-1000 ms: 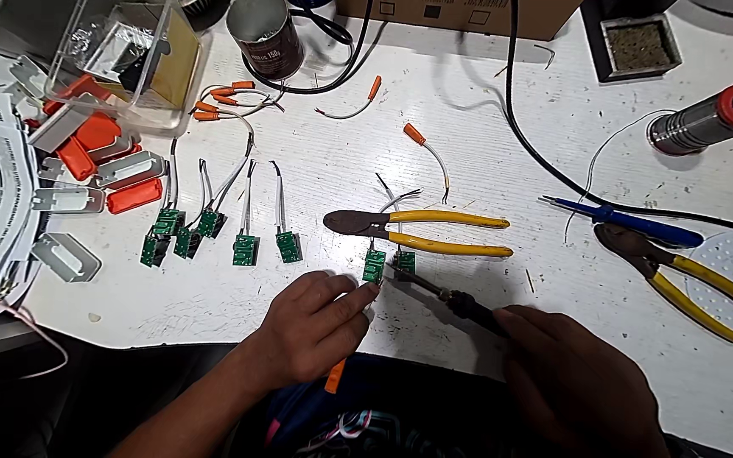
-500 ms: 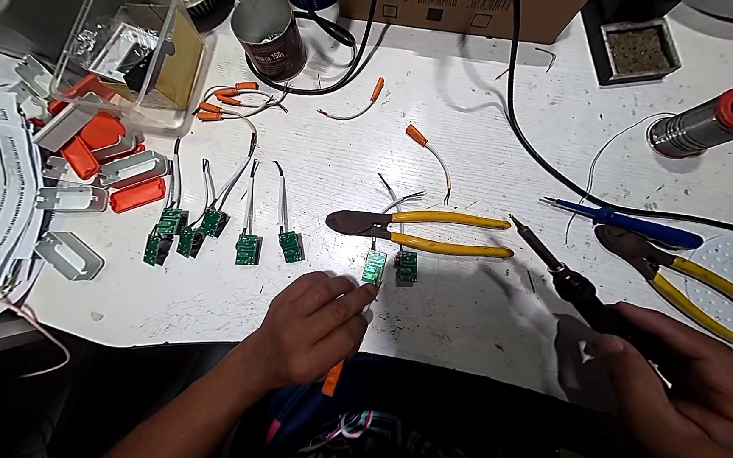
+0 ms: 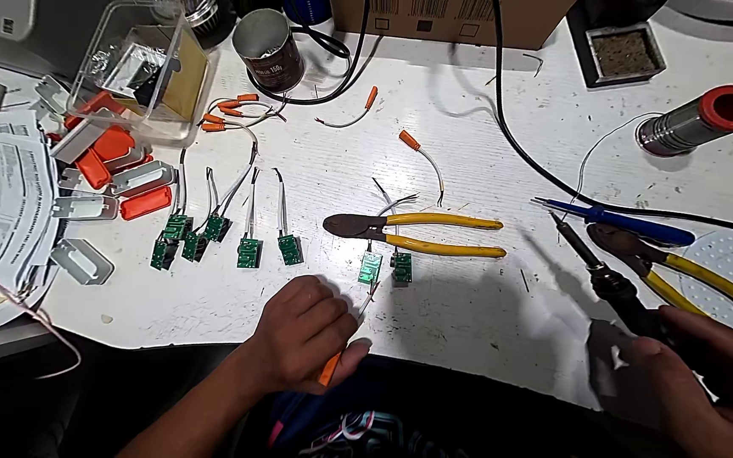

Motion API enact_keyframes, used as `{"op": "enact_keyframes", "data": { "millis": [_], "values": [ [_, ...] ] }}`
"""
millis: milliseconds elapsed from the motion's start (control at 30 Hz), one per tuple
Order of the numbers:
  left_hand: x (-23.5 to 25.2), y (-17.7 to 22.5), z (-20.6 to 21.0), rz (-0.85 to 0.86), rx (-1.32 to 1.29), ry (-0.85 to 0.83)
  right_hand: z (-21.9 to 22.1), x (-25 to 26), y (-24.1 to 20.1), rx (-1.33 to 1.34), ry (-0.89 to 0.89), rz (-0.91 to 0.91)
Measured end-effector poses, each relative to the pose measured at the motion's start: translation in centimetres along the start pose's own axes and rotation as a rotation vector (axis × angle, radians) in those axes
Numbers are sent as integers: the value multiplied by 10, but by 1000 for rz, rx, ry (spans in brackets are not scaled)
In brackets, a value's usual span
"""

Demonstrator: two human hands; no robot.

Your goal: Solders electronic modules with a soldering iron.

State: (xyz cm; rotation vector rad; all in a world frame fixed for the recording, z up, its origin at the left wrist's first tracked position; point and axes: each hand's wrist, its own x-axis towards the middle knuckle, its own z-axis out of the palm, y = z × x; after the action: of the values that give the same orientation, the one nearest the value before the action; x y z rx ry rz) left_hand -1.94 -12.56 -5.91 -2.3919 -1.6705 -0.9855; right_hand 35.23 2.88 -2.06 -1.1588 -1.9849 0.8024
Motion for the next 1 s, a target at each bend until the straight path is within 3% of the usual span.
{"op": "enact_keyframes", "data": {
  "millis": [533,733,1000],
  "values": [
    [-20,14,-5,-151,-19,-28,-20,10,7,-96,174,104],
    [-22,13,-5,-158,-36,-40,-27,1,10,-383,39,33],
    [-25,11,-1,-148,-25,-20,-28,-10,12,-452,23,-29]
  ]
}}
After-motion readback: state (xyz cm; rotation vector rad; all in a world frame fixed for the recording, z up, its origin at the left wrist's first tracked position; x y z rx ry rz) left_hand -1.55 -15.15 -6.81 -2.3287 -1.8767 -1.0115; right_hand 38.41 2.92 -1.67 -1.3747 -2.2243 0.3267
